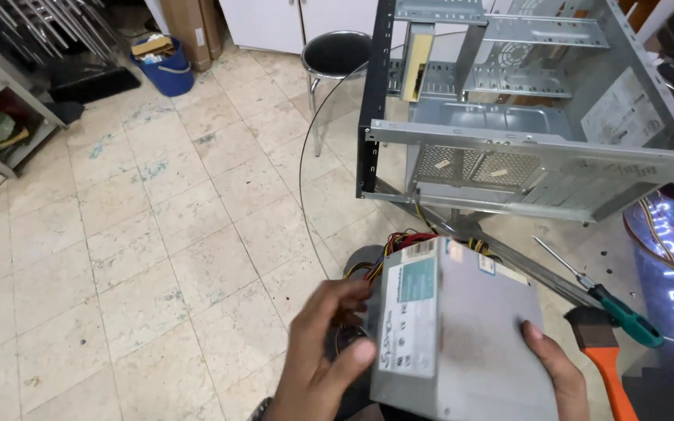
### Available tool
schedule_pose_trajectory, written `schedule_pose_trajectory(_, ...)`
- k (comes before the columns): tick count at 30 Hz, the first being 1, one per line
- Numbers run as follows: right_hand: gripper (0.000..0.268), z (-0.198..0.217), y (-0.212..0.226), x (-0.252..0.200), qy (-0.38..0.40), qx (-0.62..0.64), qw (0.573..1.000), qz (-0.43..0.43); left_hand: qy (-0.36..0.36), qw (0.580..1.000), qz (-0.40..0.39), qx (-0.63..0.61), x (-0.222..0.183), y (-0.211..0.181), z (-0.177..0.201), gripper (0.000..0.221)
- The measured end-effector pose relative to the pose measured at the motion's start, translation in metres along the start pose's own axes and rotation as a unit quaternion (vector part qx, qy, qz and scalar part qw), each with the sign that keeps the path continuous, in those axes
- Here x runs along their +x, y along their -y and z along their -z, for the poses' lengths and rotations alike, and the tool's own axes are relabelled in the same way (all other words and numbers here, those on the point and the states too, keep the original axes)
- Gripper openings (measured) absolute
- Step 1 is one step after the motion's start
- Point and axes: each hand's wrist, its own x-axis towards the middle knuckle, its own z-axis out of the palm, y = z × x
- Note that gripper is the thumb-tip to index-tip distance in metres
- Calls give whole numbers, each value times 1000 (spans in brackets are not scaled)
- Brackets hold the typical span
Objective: Disassembling a computer power supply unit, cleaning it, and reassembling the metal casing using a screwdriver.
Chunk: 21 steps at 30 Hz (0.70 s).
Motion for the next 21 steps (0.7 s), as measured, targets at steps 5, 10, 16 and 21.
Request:
schedule_pose_trajectory(5,97,-35,10,-64,-1,-150,977,154,78,935,195,-287,1,28,-10,69)
schedule_pose_trajectory(10,108,-26,7,-55,194,-219,857,425,-20,931,203,-302,5,31,-18,62)
schedule_pose_trajectory(16,93,-22,18,-34,239,-257,784,512,-44,932,68,-352,-4,29,-31,71)
schedule_pose_trajectory(21,71,-47,10,-62,40,-118,956,267,-81,949,31,-303,-4,10,-36,71)
